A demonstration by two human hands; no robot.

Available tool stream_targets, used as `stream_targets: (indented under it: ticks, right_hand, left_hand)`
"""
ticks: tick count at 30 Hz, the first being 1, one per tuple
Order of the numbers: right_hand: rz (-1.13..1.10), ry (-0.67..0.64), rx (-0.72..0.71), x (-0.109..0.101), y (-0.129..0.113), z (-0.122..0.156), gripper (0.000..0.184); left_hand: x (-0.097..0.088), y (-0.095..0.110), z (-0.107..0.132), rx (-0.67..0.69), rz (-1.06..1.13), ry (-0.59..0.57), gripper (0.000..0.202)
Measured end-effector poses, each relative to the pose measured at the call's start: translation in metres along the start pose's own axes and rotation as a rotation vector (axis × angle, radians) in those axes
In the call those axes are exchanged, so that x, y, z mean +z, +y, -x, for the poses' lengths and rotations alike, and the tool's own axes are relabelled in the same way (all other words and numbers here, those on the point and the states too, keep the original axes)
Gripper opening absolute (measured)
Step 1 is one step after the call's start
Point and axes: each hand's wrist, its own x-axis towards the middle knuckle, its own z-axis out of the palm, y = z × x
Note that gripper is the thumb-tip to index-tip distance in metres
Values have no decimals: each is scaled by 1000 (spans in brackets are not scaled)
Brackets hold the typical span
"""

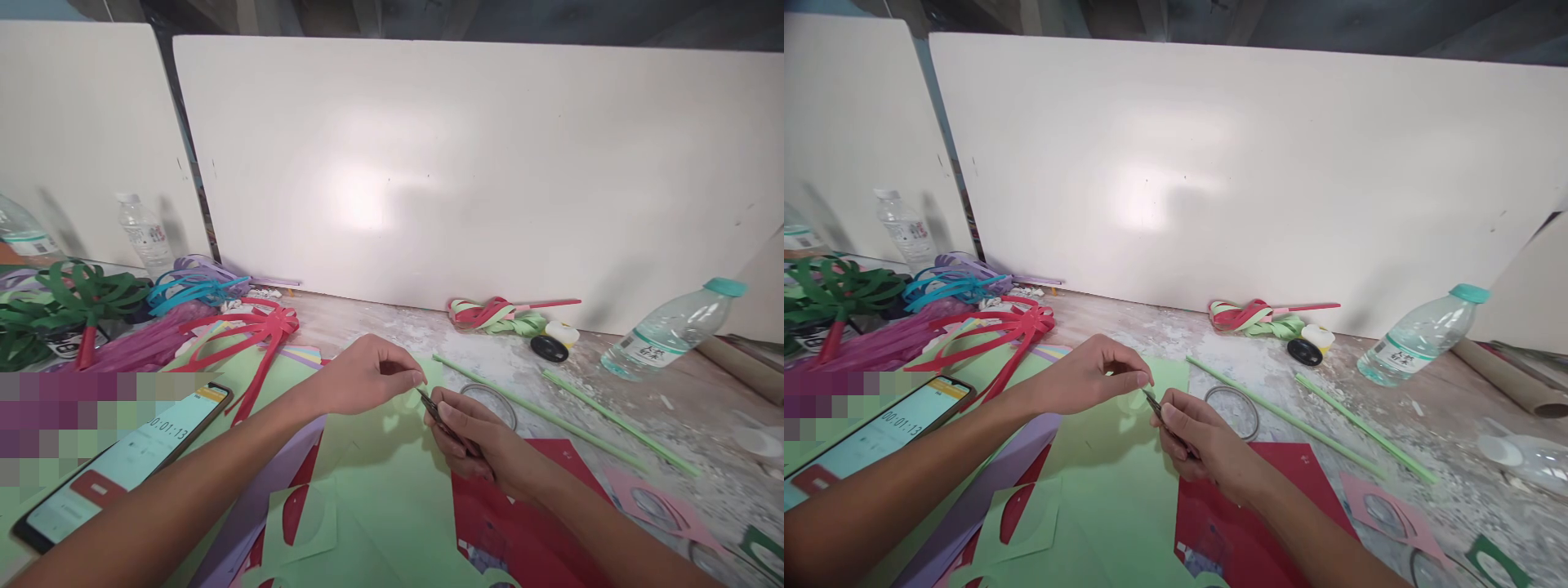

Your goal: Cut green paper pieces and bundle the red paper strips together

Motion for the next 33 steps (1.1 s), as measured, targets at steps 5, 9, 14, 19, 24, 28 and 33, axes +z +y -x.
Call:
stream_targets:
  ticks: [5, 9, 14, 19, 24, 28, 33]
  right_hand:
    - [10, 5, 19, 1, -1, 0, 31]
    - [27, 0, 26, 2, -3, 0, 33]
    - [41, -2, 36, 1, -4, 0, 34]
    - [50, -4, 46, 2, -4, 0, 33]
    - [49, 1, 48, 1, -4, -1, 35]
    - [57, 0, 53, 1, -4, 0, 33]
    - [79, -31, 58, -1, -5, 1, 33]
  left_hand:
    - [1, 1, 1, -16, 16, -6, 27]
    - [1, 1, 1, -15, 9, -11, 27]
    - [1, 1, 1, -4, -10, -8, 25]
    - [2, 0, 1, 13, -40, 2, 25]
    - [3, 0, 2, 17, -47, 2, 25]
    - [3, 1, 2, 22, -40, 4, 24]
    - [1, -3, -1, -21, 51, 23, 27]
